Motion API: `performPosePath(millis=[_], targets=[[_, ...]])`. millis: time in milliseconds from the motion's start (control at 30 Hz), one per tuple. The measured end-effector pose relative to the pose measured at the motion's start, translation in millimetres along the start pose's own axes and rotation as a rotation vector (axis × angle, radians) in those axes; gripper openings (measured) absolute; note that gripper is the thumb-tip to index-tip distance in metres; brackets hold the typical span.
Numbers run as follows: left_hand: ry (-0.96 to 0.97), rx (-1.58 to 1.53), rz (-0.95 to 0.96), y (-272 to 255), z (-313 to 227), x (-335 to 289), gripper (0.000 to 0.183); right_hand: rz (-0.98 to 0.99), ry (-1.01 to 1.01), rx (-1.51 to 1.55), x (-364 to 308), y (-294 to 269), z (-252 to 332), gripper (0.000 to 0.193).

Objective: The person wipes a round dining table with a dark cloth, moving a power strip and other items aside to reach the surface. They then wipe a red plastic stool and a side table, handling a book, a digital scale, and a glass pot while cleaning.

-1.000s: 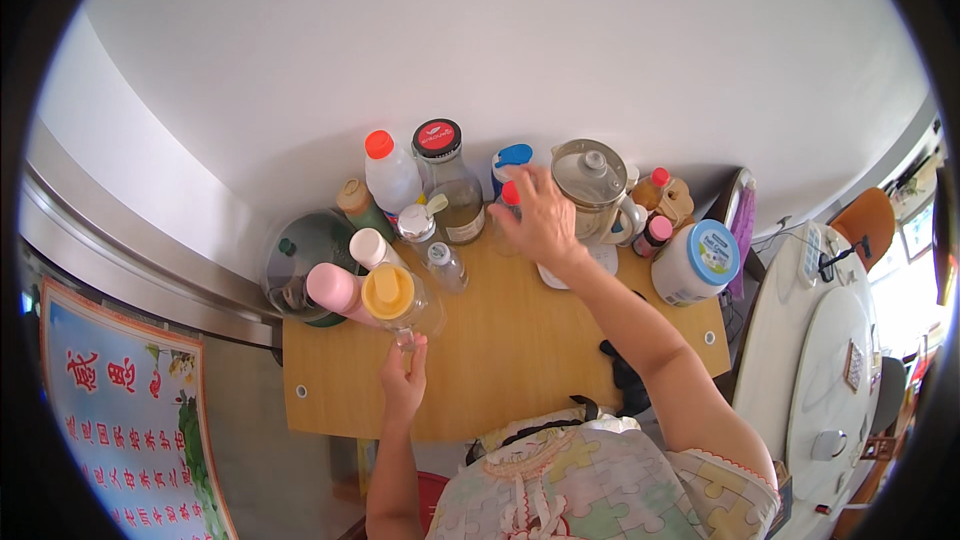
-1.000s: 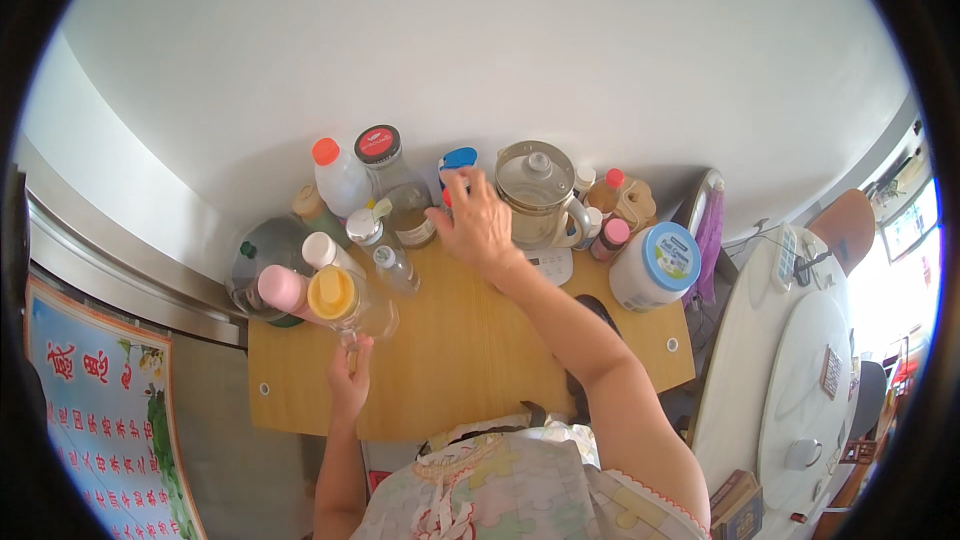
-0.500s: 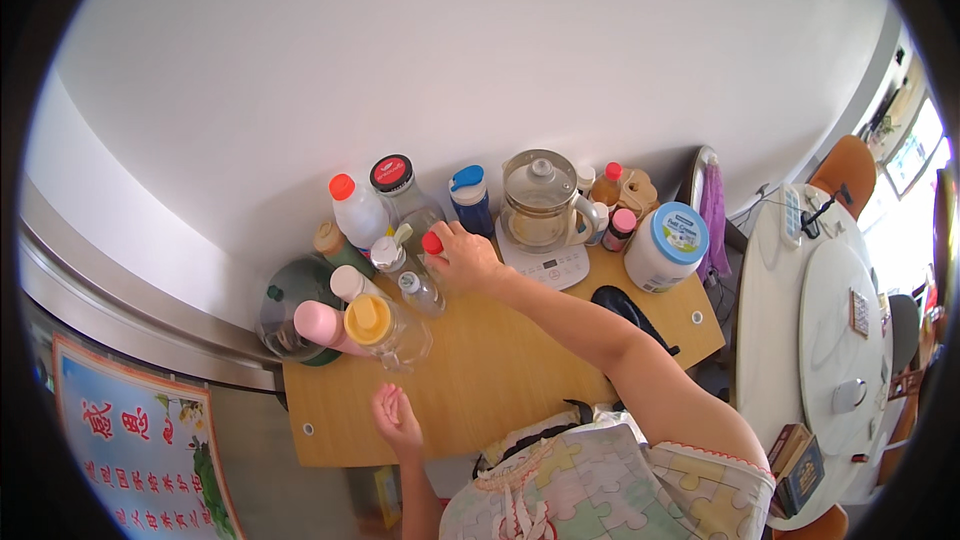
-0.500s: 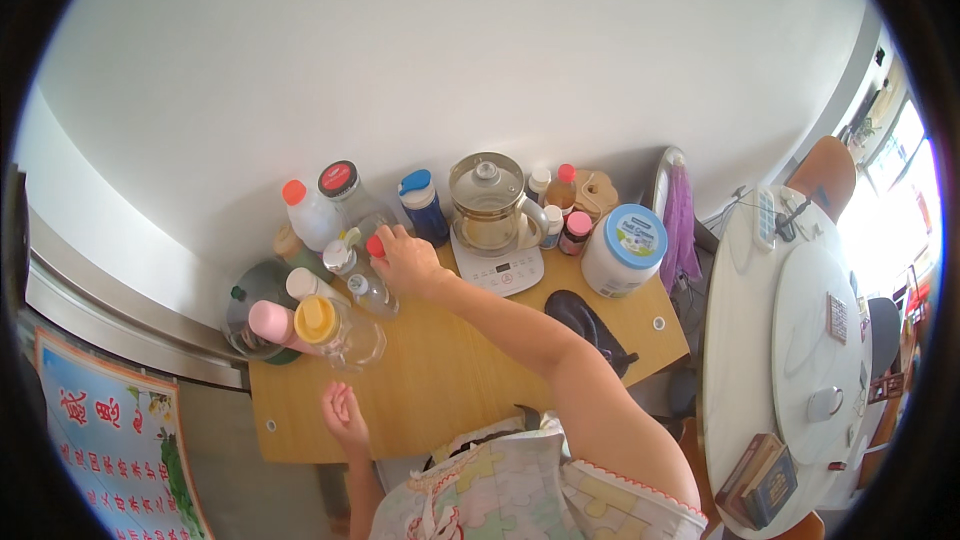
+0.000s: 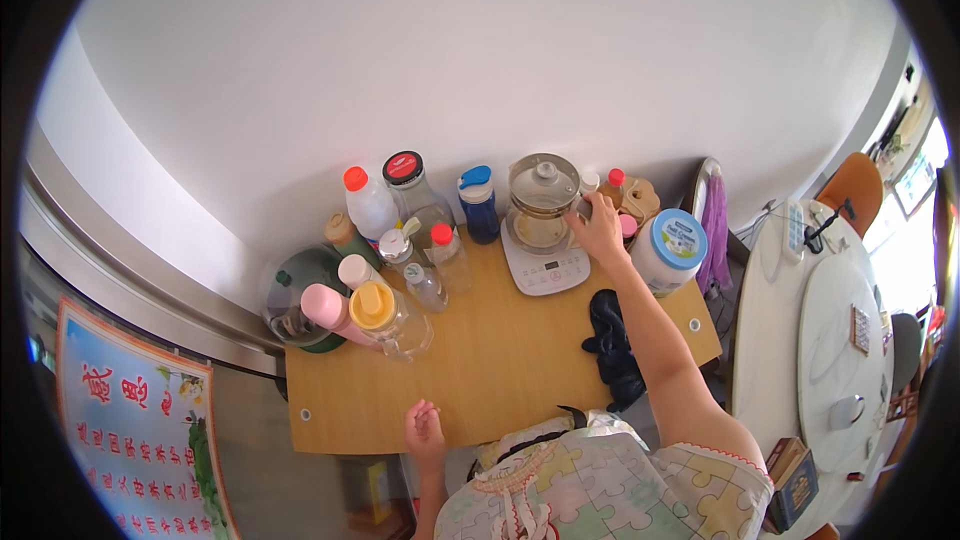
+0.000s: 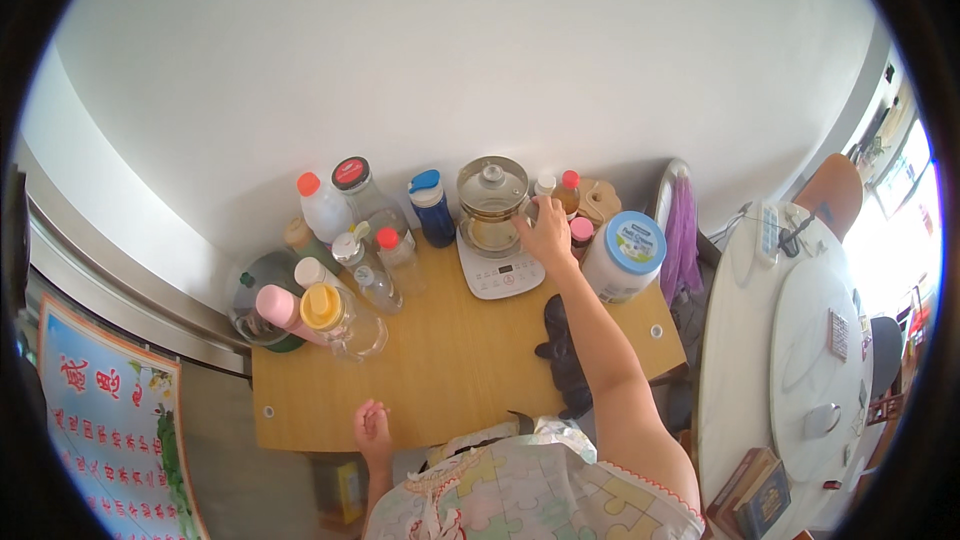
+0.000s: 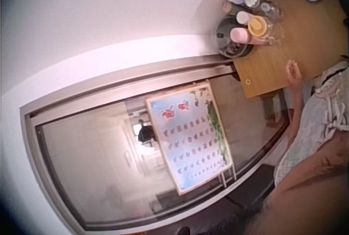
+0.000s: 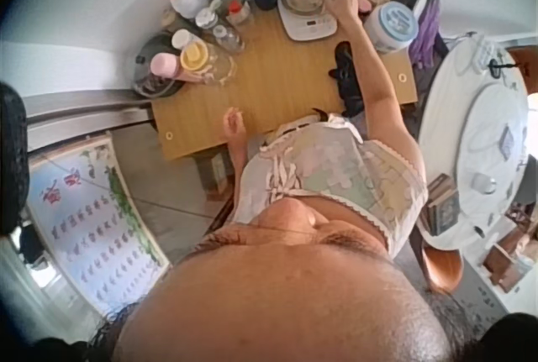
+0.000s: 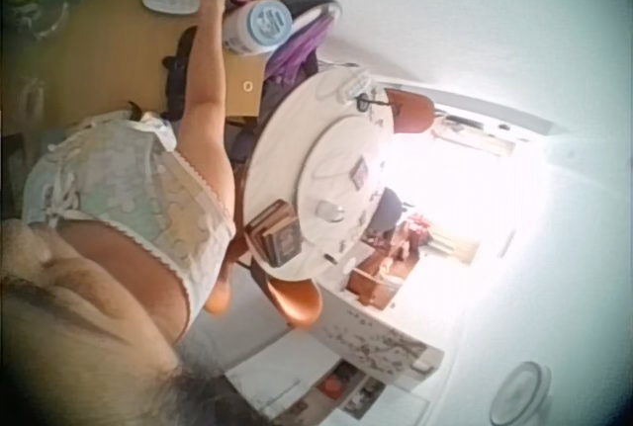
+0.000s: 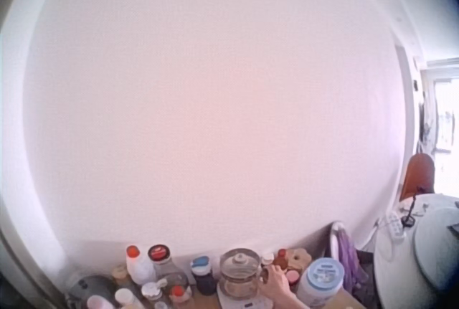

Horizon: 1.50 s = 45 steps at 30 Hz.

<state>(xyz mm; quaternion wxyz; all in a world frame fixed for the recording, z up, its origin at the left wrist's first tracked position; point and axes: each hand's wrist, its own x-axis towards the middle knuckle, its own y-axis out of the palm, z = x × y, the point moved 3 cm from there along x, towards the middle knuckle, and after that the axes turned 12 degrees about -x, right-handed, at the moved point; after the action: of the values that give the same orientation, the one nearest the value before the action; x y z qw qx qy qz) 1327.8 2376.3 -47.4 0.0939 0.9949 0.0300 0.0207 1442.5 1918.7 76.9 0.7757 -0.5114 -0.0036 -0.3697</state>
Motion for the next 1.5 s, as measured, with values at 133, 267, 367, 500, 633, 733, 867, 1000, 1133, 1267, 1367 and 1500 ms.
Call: performPosePath(millis=[133,267,367,500,633,733,867,1000,1133,1267,1367,1500], targets=[[-0.030,-0.034,0.047,7.6,-6.7,-9.2,0.023,0.148,0.019,0.050,16.9,0.5,-2.5,0.049],[0.016,-0.040,0.013,-1.1,-5.9,-18.9,0.017,0.162,0.048,0.133,13.1,20.1,-14.5,0.047],[0.044,-0.070,-0.024,-14.6,-3.4,-31.6,0.016,0.212,0.248,0.501,-8.3,24.0,1.8,0.053],[0.019,-0.062,-0.002,-22.6,0.8,-42.4,0.015,-0.057,0.248,0.519,-13.6,21.6,5.2,0.050],[-0.054,-0.128,0.057,-16.3,1.1,-43.4,0.015,-0.052,0.274,0.719,-33.2,-38.6,28.1,0.040],[-0.170,-0.134,0.175,11.6,7.4,-32.1,0.015,-0.010,0.288,0.906,-49.1,-89.0,13.6,0.028],[-0.208,-0.226,0.325,60.6,17.6,-11.8,0.016,-0.069,0.350,0.969,-97.1,-163.2,-32.5,0.031],[-0.206,-0.226,0.558,119.8,26.5,0.3,0.015,-0.286,0.520,0.831,-174.3,-233.3,-112.0,0.026],[-0.280,-0.177,0.649,146.8,47.8,-0.7,0.014,-0.481,0.641,0.431,-233.2,-279.6,-160.2,0.027],[-0.359,-0.077,0.746,181.3,47.8,-12.4,0.015,-0.737,0.795,0.231,-281.6,-294.6,-239.1,0.032],[-0.372,-0.047,0.804,202.2,46.1,-16.3,0.015,-0.929,0.902,0.177,-309.8,-292.9,-282.5,0.035],[-0.373,0.030,0.788,222.3,36.4,-13.1,0.016,-0.903,1.024,-0.174,-340.3,-279.5,-337.2,0.037]])
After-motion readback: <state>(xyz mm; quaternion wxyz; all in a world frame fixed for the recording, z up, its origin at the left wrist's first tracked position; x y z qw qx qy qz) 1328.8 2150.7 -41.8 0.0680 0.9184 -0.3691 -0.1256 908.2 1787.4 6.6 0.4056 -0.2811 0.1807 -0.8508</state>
